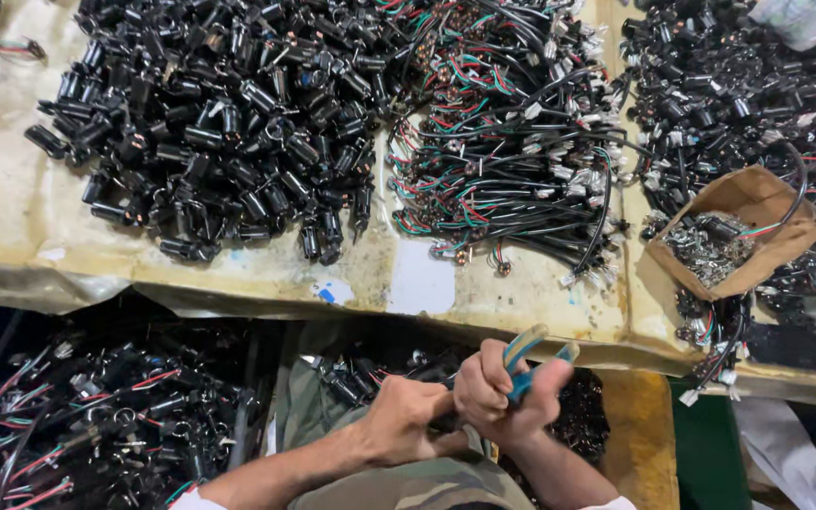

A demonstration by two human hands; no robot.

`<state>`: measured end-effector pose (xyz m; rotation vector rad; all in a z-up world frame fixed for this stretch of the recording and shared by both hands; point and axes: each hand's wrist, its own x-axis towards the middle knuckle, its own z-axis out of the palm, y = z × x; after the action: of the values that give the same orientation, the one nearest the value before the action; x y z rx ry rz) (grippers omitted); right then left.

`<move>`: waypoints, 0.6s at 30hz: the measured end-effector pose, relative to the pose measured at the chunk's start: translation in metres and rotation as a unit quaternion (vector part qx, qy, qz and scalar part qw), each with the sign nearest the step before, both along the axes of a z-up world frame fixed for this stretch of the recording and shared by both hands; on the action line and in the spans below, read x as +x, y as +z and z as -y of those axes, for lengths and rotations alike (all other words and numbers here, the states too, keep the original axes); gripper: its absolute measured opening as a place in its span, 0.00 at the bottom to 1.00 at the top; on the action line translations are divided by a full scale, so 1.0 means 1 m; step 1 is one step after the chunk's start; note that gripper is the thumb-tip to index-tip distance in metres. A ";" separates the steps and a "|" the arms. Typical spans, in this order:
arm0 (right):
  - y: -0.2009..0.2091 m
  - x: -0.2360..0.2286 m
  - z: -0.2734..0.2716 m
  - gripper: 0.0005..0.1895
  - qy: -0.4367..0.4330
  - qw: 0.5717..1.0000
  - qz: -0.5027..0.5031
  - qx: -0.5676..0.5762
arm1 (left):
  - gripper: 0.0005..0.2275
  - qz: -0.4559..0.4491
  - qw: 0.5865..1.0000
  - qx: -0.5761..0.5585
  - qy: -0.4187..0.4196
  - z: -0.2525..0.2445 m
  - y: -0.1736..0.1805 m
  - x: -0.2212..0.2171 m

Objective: The person repeatedly picks up small black cylindrical electronic components with attached wires from a large pile on a table. Using a pair of pliers, they cut the wires near the component body and drop the separated parts onto the table. The process is continuous and repetitive throughout the clip.

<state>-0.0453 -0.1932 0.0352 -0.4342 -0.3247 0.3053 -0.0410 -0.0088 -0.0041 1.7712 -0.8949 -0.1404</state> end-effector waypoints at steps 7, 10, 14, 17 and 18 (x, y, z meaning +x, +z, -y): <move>-0.026 0.006 -0.005 0.22 -0.138 0.975 0.114 -0.130 | 0.10 -0.048 0.998 -0.010 0.030 0.002 0.020 0.018; -0.022 0.058 0.027 0.23 -0.069 0.972 -0.194 -0.109 | 0.09 -0.086 0.990 -0.052 -0.096 -0.025 0.030 0.039; -0.043 0.160 0.051 0.11 -0.408 0.574 0.200 -0.681 | 0.10 -0.302 0.782 -0.287 -0.464 -0.081 0.008 0.052; -0.077 0.181 0.044 0.14 -0.394 0.354 0.223 -0.818 | 0.17 -0.050 0.987 0.074 -0.135 -0.084 -0.029 0.032; -0.080 0.189 0.045 0.15 -0.429 0.374 0.221 -0.792 | 0.15 0.024 0.984 0.151 -0.093 -0.081 -0.041 0.026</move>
<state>0.1440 -0.2382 -0.0448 -2.5927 -0.1652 -0.7564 -0.0153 0.0718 -0.0451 1.9726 -1.1207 -0.3728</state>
